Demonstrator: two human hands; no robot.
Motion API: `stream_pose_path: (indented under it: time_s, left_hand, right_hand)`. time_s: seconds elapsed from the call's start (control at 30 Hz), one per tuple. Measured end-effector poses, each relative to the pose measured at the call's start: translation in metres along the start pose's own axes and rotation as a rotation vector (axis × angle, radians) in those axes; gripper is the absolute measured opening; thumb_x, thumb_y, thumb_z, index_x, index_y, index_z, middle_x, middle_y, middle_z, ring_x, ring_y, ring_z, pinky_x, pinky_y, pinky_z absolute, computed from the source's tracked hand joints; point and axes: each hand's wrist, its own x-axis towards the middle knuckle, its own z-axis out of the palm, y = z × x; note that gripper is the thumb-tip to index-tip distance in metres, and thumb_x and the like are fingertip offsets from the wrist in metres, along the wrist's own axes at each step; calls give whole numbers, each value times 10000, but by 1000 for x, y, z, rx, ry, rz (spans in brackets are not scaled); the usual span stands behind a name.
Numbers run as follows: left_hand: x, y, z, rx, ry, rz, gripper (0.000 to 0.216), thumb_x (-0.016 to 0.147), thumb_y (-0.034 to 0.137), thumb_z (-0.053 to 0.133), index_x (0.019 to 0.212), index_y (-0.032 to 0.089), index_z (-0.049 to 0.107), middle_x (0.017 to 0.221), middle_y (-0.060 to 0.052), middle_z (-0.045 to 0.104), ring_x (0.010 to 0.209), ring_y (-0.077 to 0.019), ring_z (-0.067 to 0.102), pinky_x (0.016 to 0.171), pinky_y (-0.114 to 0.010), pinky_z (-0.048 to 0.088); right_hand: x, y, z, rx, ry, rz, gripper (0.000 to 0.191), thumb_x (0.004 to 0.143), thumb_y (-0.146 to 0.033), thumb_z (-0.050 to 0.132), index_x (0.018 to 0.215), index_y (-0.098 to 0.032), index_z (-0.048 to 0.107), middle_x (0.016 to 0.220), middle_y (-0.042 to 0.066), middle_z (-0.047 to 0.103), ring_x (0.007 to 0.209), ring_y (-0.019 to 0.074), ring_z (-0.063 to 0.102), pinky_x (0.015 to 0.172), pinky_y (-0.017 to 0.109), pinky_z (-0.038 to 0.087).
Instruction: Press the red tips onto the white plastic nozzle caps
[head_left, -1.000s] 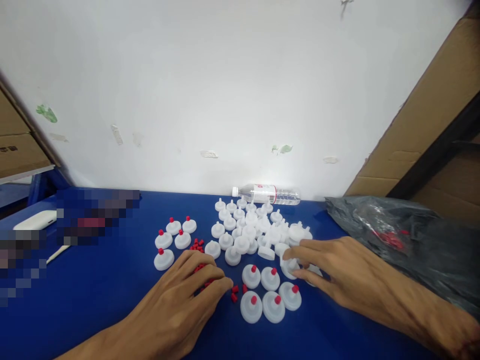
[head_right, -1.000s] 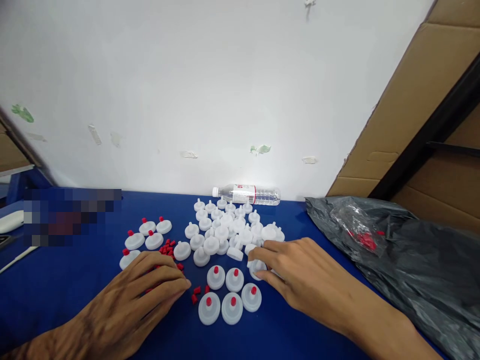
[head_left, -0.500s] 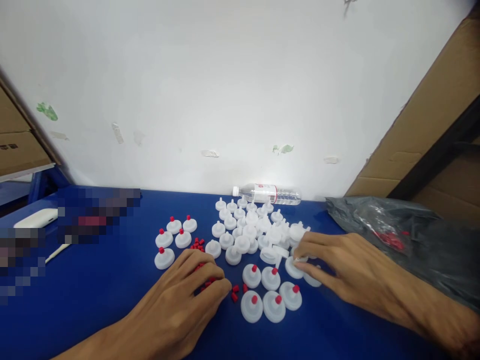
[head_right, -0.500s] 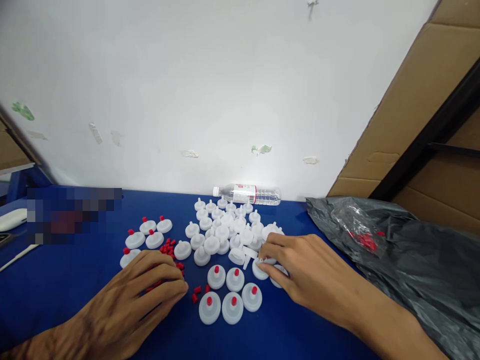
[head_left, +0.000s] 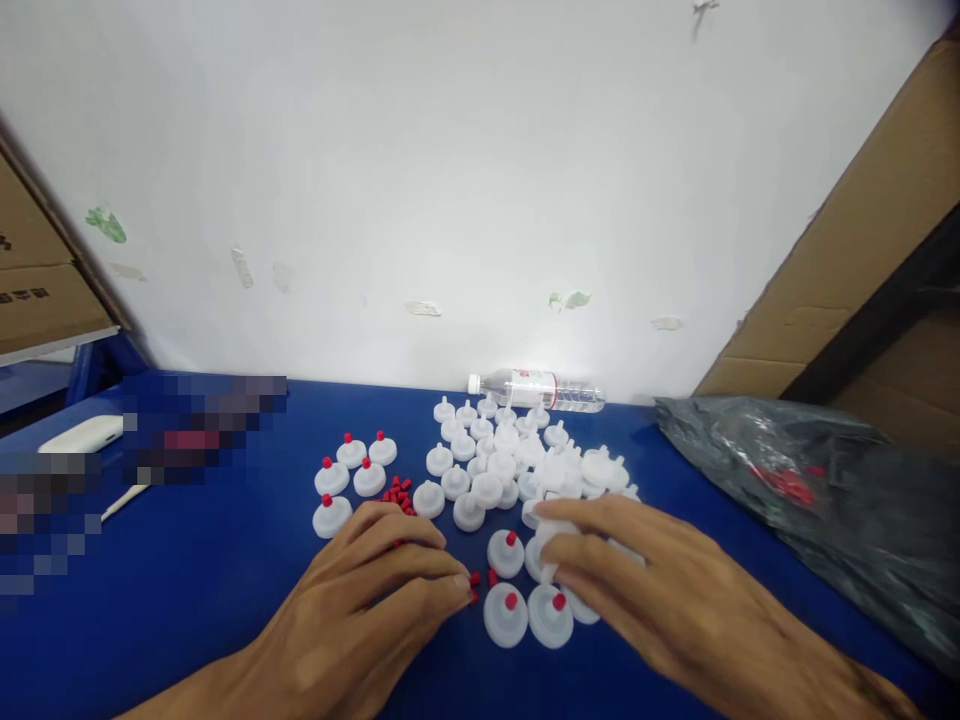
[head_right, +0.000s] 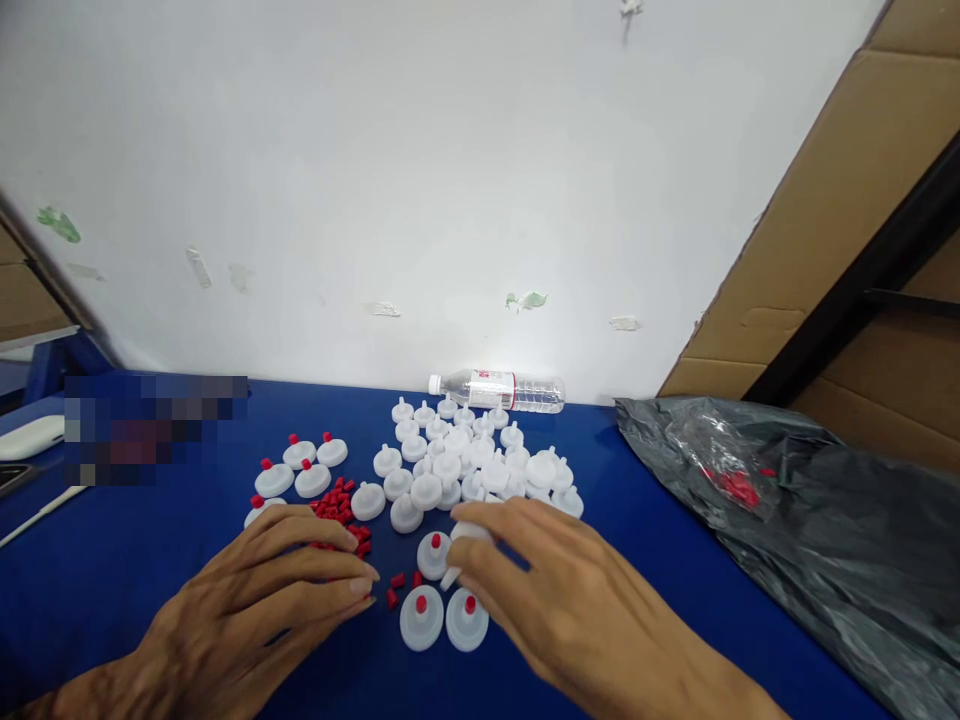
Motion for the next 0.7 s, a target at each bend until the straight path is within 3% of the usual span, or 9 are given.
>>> stream_pose_path:
  time_s: [0.1,0.2,0.3,0.43,0.6,0.7]
  left_hand:
    - [5,7,1,-29,77,26,158,1070,125,582,1107,216,706,965,11,813,952,-150,721,930,-312,543]
    - [10,12,-1,-13,106,61,104,1059,177,625,1049,226,715,895,30,824,872,-139,741,842,-297,594]
    - [9,15,-6,1,19,113,132,1033,140,643,1087,230,724,921,33,833,909,-137,759,908,-289,604]
    - [3,16,-8,-54,-25,117,190,1032,112,629,1148,223,732,1012,26,832,999,-138,750,1075,-294,526]
    - [-2,14,-6,-47,-56,121,228,1046,102,577,1186,225,709,1009,14,831,978,-153,758,1008,-318,568]
    - [-3,14,-6,-45,-95,115,262,1036,97,583,1234,232,687,1025,10,831,980,-162,759,983,-334,587]
  right_hand:
    - [5,-12,2,8,97,-64,245,1125,-390,501,1101,-248,700,1059,4,822,844,130,777,774,265,571]
    - [8,-21,3,36,114,-78,337,1104,-496,488,1036,-246,704,957,-19,822,778,113,761,806,273,556]
    - [7,-27,4,57,76,-74,315,1123,-440,479,1047,-237,708,885,-13,806,750,126,745,859,290,551]
    - [4,-31,5,68,52,-51,153,1090,-290,576,1094,-248,723,961,-7,819,826,152,764,893,305,568]
    - [3,-34,7,75,52,-50,196,1048,-419,649,1049,-252,752,923,5,821,820,165,777,862,303,616]
    - [2,-36,8,59,47,-36,107,1020,-360,701,1039,-276,764,941,-6,825,822,164,787,887,294,626]
